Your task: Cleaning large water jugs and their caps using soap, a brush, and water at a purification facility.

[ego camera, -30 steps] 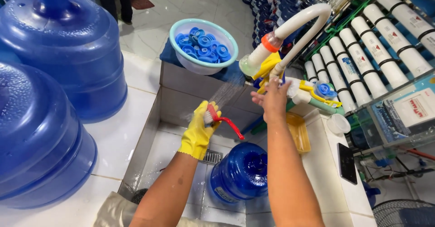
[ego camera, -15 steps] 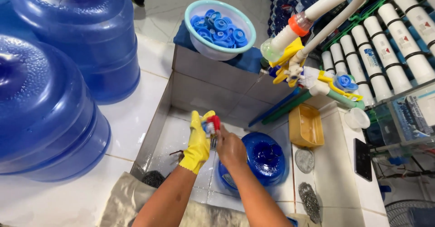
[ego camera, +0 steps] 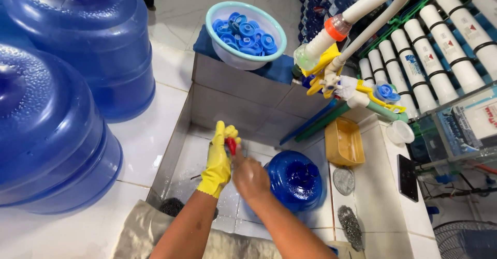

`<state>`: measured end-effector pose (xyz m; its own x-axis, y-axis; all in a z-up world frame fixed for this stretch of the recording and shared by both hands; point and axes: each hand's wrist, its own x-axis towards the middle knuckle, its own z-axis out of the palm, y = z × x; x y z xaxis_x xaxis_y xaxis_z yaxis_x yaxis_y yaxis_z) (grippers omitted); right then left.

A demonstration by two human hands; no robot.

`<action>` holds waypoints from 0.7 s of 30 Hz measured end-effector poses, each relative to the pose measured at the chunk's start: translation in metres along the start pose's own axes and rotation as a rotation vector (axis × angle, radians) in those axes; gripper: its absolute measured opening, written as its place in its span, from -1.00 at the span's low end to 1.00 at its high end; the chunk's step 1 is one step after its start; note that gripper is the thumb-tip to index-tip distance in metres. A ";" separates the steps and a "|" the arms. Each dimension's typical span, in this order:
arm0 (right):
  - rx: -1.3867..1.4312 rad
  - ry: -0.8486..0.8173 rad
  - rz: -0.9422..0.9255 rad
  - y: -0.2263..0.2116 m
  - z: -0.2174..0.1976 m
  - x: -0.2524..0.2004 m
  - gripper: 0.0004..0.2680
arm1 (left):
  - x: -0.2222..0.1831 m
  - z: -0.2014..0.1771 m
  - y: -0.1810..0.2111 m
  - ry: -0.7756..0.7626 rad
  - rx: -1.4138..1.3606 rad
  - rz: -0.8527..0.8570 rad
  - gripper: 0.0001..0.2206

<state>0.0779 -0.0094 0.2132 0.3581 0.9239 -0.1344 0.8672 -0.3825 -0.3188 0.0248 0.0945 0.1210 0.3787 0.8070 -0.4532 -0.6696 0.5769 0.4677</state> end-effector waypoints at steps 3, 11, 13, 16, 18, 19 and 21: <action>0.049 -0.028 -0.071 0.019 0.028 0.002 -0.66 | 0.026 -0.021 -0.013 0.013 -0.029 -0.064 -0.50; -0.002 -0.064 0.045 0.054 0.054 0.027 -0.68 | 0.106 -0.063 -0.071 0.128 -0.310 -0.236 -0.68; -0.025 -0.042 0.041 0.034 0.038 0.013 -0.66 | 0.077 -0.044 -0.060 0.137 -0.294 -0.252 -0.68; -0.044 -0.079 0.027 0.020 0.032 -0.010 -0.64 | 0.048 -0.036 -0.040 0.131 -0.278 -0.265 -0.61; -0.050 -0.134 -0.001 0.025 0.028 -0.004 -0.64 | 0.062 -0.036 -0.047 0.111 -0.292 -0.249 -0.54; -0.093 -0.102 0.026 0.029 0.029 0.004 -0.63 | 0.077 -0.043 -0.061 0.105 -0.354 -0.256 -0.60; -0.133 -0.067 0.054 0.027 0.028 0.004 -0.61 | 0.061 -0.029 -0.055 0.096 -0.412 -0.264 -0.66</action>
<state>0.0930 -0.0161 0.1783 0.3857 0.8980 -0.2117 0.8869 -0.4241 -0.1832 0.0657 0.1082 0.0459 0.5214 0.6138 -0.5928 -0.7631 0.6463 -0.0020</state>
